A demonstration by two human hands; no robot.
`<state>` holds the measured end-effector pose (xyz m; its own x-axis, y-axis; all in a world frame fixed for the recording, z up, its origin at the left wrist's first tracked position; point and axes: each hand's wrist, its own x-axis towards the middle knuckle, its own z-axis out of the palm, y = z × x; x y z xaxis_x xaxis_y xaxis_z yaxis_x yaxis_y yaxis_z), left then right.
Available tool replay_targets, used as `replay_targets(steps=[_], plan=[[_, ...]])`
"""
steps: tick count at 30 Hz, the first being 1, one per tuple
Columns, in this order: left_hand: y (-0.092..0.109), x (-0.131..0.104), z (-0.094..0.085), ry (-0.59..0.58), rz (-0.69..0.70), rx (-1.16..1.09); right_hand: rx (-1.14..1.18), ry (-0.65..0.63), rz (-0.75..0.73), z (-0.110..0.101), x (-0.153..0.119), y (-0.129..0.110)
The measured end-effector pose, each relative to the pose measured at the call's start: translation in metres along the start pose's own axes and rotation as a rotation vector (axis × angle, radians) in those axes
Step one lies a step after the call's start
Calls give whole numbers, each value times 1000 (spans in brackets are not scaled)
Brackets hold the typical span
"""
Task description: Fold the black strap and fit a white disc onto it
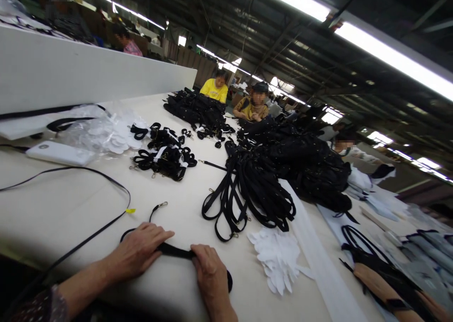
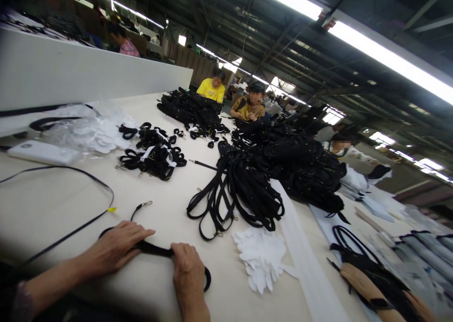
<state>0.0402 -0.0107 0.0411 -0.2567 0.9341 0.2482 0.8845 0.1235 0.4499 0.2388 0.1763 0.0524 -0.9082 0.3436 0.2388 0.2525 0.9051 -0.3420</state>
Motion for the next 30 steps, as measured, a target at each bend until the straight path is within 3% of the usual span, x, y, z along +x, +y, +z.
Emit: replay_targets(steps=[6, 16, 23, 30], plan=[[-41, -23, -18, 34, -112, 100, -10, -6, 69, -8, -3, 14], [-74, -52, -47, 17, -163, -60, 39, 20, 38, -3, -2, 18], [-57, -48, -46, -90, -37, 44, 41, 38, 26, -3, -3, 19], [-44, -5, -55, -217, -37, 73, 29, 35, 23, -5, -3, 17]])
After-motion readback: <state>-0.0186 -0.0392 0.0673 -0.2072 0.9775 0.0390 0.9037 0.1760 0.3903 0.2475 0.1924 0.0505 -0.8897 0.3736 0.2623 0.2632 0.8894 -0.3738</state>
